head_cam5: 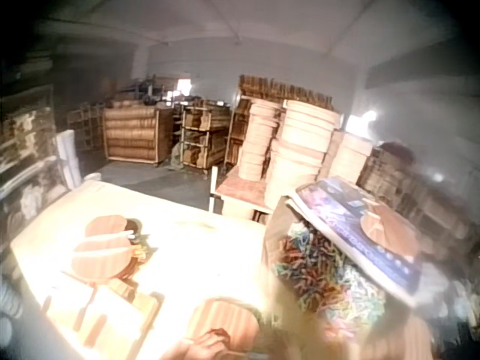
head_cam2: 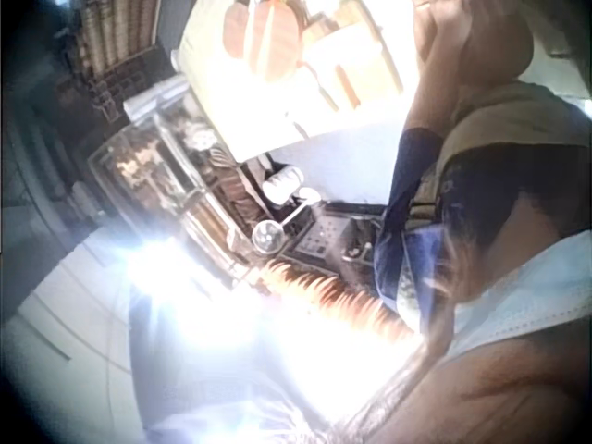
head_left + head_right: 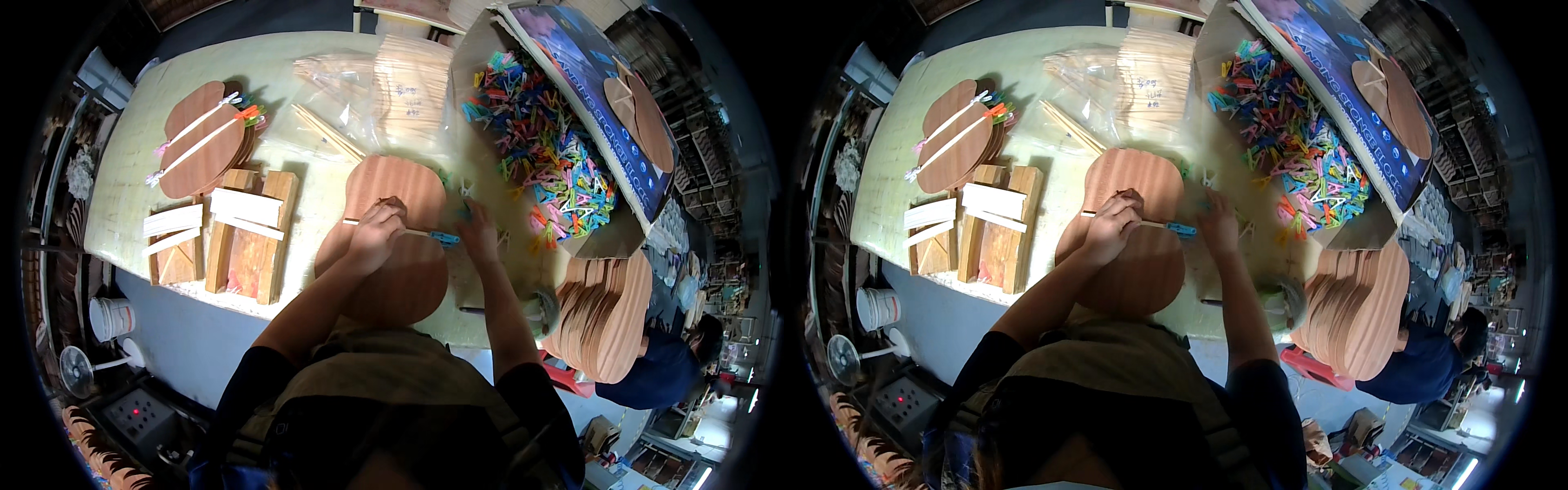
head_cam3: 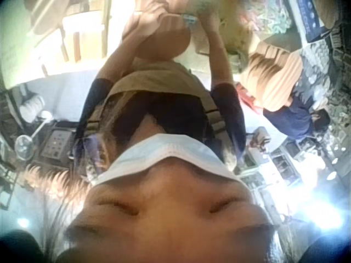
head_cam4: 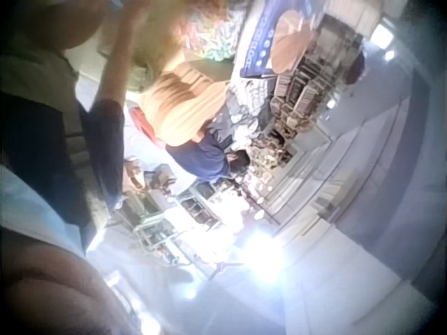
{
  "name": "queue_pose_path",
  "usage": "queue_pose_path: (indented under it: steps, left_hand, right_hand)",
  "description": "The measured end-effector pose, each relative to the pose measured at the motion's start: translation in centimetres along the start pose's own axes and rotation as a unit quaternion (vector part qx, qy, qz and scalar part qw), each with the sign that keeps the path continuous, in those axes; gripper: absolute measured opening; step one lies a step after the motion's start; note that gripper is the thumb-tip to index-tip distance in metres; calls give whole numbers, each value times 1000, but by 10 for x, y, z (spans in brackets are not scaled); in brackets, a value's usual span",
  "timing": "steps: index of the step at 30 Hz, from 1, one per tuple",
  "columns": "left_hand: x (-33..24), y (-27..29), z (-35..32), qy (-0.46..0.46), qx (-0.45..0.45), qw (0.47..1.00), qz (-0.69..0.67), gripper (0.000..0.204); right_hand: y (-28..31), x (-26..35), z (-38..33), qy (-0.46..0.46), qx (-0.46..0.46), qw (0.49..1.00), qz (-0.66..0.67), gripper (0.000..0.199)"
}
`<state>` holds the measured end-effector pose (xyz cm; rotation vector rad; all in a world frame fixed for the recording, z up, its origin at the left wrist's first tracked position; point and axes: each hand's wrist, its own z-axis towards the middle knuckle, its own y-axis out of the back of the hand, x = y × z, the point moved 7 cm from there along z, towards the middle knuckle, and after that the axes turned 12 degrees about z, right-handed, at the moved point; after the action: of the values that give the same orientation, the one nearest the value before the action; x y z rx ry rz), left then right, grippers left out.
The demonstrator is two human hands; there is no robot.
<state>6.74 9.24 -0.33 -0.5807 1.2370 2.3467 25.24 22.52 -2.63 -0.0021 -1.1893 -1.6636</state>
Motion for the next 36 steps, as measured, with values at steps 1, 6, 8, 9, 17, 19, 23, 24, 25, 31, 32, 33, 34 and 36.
queue_pose_path:
  steps: [1, 6, 8, 9, 17, 19, 23, 24, 25, 31, 32, 33, 34, 36]
  left_hand:
    - [1, -1, -1, -7, -3, 1000, -2, 12]
    - [-3, 8, 4, -27, -21, 999, -25, 11]
    - [-4, 11, 5, -22, -28, 999, -28, 11]
    - [-1, 9, 3, -18, -22, 999, -26, 10]
    - [32, -21, -14, 111, 12, 972, -205, 12]
    - [42, -36, -14, 176, 10, 931, -319, 12]
    - [44, -46, -10, 210, 2, 892, -400, 11]
    - [44, -46, -9, 216, 2, 885, -412, 11]
    - [44, -47, -9, 221, 2, 879, -423, 11]
    - [32, -47, -5, 252, 25, 833, -492, 11]
    - [35, -40, -9, 274, 9, 819, -504, 11]
    - [29, -36, -6, 282, 16, 799, -530, 11]
    - [22, -31, -2, 291, 22, 776, -560, 11]
    - [8, -12, 2, 310, 24, 728, -611, 11]
  right_hand:
    - [-9, -9, 2, -5, 43, 999, -4, 26]
    - [-21, -24, 50, -68, 21, 997, 41, 26]
    - [-35, -6, 76, -239, 84, 932, 258, 26]
    - [-49, 7, 83, -321, 115, 870, 356, 27]
    - [-186, 154, 78, -320, 367, 727, 484, 20]
    - [-204, 162, 70, -292, 436, 752, 399, 22]
    - [-209, 156, 70, -251, 491, 769, 323, 26]
    - [-207, 152, 71, -245, 492, 775, 312, 28]
    - [-204, 146, 73, -237, 478, 786, 311, 29]
    - [-121, 51, 94, -139, 207, 925, 286, 36]
    - [-110, 41, 90, -116, 183, 938, 269, 38]
    - [-85, 20, 79, -112, 149, 954, 234, 39]
    - [-67, -3, 62, -145, 145, 956, 212, 40]
    - [-34, -36, 15, -263, 169, 933, 175, 43]
